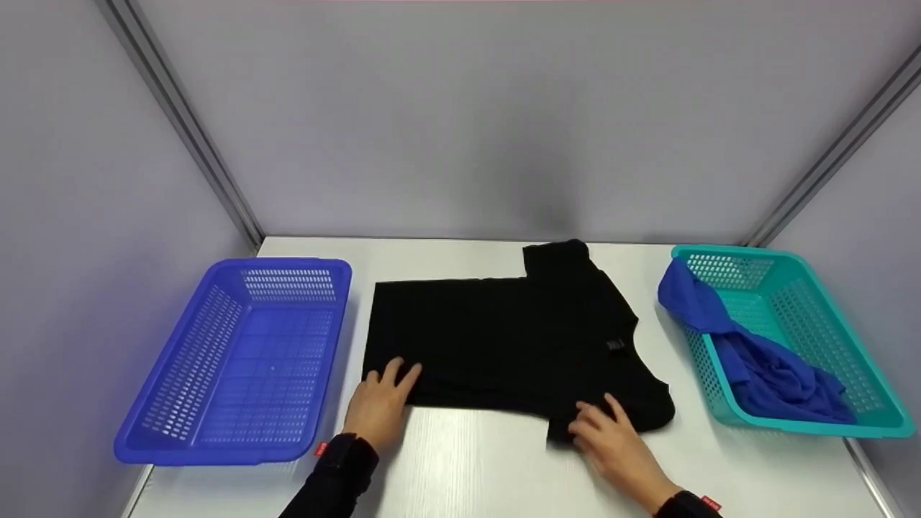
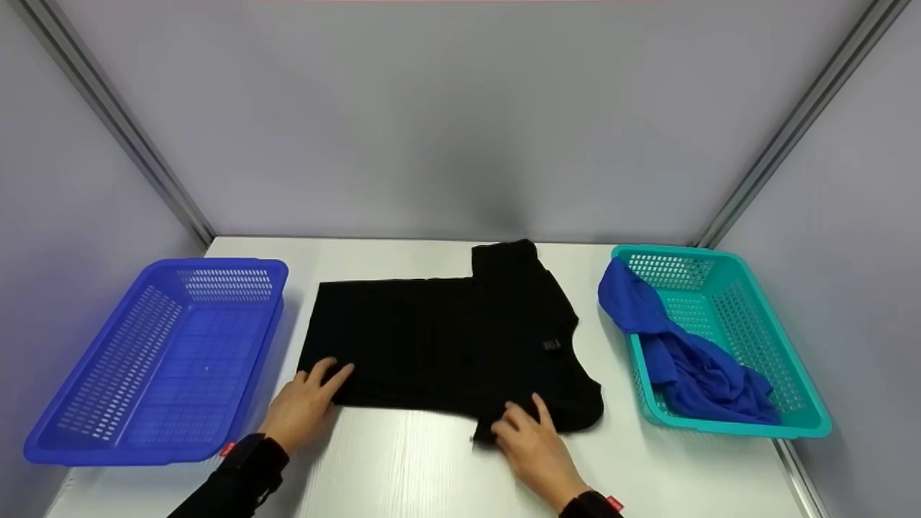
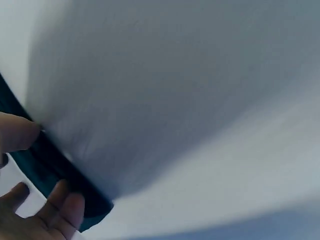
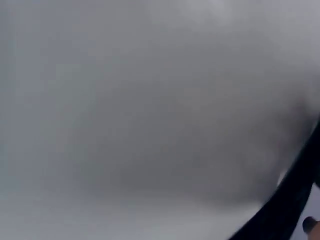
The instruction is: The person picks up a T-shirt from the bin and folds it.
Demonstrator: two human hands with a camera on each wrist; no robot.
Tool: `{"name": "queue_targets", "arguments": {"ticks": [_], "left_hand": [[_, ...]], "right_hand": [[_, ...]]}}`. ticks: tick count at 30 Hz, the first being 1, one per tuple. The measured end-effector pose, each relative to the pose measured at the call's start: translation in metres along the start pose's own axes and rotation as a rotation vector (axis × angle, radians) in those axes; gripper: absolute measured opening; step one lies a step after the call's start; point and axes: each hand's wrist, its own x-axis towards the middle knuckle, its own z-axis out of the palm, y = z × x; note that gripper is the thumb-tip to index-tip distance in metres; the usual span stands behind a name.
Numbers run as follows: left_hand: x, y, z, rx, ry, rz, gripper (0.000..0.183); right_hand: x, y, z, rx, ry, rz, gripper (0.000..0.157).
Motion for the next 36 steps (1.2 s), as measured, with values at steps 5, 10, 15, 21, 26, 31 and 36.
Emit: {"name": "queue_targets", "arguments": {"ticks": [5,10,15,21,26,31,36], "left_hand": [[0.0,-0.001,-0.003,0.027,-0.003,-0.018,0.061],[0.001,0.006,-0.01,-0.071,-0.076,-0.08,0.06],[0.006,0.011,-0.016,-0.117,-0.077,-0.095,0.036],[0.011,0.009,-0.014,-0.031,-0.038,-0.028,0.031],[0.015,0.008,-0.019,-0.075,0.098,-0.017,0.014],[0.018,0.011,-0.032,-0.143,0.264,0.011,0.016],[0.014,0.011,-0.041,-0.16,0.333,0.068,0.008]], "right_hand": [[0.021,-0.002,-0.026,0.383,0.272,0.321,0.022],[0.039,-0.007,-0.053,0.77,0.326,0.694,0.018],[0.043,-0.004,-0.054,0.558,0.169,0.738,0.018],[0.033,0.005,-0.031,-0.005,0.117,0.532,0.034],[0.014,0.004,-0.011,-0.268,0.093,0.196,0.033],[-0.011,-0.013,0.006,-0.263,-0.146,0.197,0.057],[-0.022,-0.007,0.005,-0.285,-0.038,0.132,0.03]]}}
